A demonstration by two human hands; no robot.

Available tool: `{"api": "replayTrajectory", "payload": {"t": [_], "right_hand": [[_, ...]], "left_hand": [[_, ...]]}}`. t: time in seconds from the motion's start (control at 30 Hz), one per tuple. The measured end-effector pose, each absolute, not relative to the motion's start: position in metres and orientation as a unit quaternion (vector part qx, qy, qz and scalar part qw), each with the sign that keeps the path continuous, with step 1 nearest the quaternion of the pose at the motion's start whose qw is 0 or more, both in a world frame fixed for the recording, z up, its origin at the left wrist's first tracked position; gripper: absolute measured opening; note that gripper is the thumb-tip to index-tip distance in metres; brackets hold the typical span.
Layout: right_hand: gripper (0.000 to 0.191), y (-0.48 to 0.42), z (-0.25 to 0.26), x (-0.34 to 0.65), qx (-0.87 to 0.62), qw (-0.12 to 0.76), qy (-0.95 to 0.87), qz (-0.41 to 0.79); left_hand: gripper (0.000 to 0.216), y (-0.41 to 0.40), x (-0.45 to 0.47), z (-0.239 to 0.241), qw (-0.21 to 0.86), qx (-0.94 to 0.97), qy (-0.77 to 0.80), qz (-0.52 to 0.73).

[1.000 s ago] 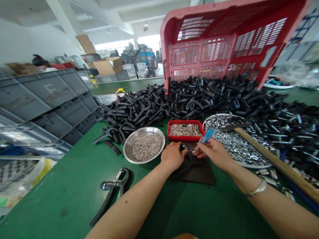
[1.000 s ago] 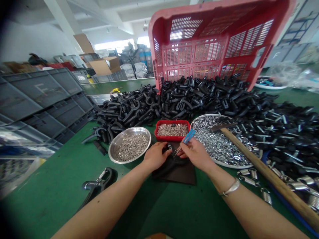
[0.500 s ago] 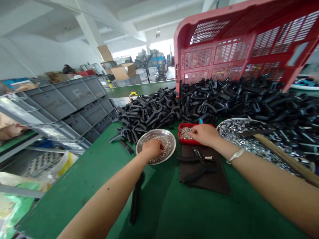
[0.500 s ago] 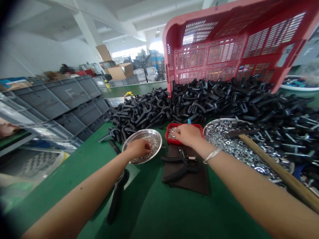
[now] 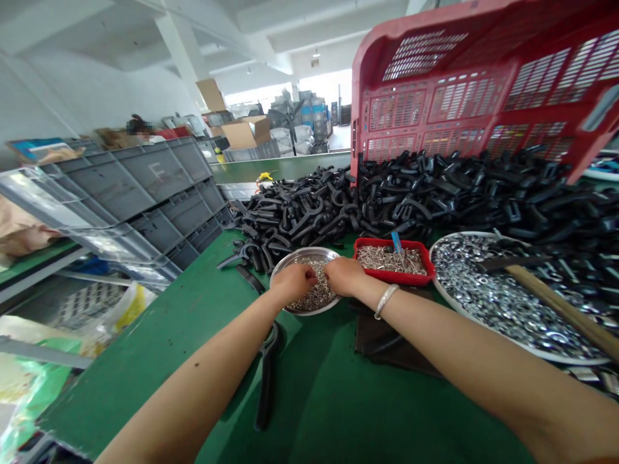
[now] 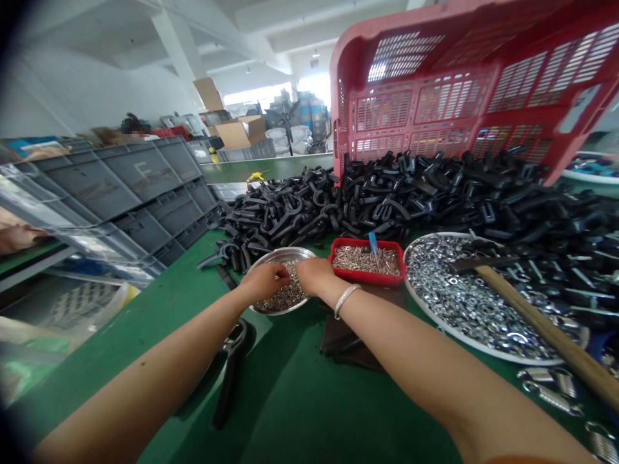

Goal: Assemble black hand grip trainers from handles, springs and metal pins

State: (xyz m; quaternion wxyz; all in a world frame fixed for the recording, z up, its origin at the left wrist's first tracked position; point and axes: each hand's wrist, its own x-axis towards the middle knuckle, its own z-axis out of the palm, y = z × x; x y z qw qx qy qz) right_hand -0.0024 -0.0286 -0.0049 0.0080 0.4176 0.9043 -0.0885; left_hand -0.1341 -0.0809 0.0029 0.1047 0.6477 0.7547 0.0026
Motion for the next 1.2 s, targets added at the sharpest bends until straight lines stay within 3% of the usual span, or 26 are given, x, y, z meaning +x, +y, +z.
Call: {"api": "replayTrajectory", "payload": {"t": [0.2, 0.37, 0.67, 0.93, 1.2], "right_hand": [[0.015, -0.031, -0.005, 0.01, 0.401, -0.059, 0.909, -0.094], [0.01, -0.029, -0.005, 0.018, 0.394, -0.128, 0.898, -0.15], [0.02, -0.043, 0.007, 0.113, 0.435, -0.267, 0.804, -0.304], [0.025, -0.067, -0.017, 0.194, 0.545, -0.244, 0.748, -0.29], [0.026, -0.081, -0.02, 0.203, 0.539, -0.224, 0.763, -0.278]], "left_hand": [[0.019, -0.082, -0.135, 0.01, 0.134, 0.659, 0.738, -0.051], [0.025, -0.086, -0.125, 0.008, 0.094, 0.683, 0.722, -0.051], [0.017, -0.084, -0.114, -0.008, 0.09, 0.712, 0.695, -0.044], [0.022, -0.082, -0.11, -0.01, 0.073, 0.711, 0.699, -0.029], [0.018, -0.078, -0.114, -0.007, 0.066, 0.708, 0.703, -0.021]]}}
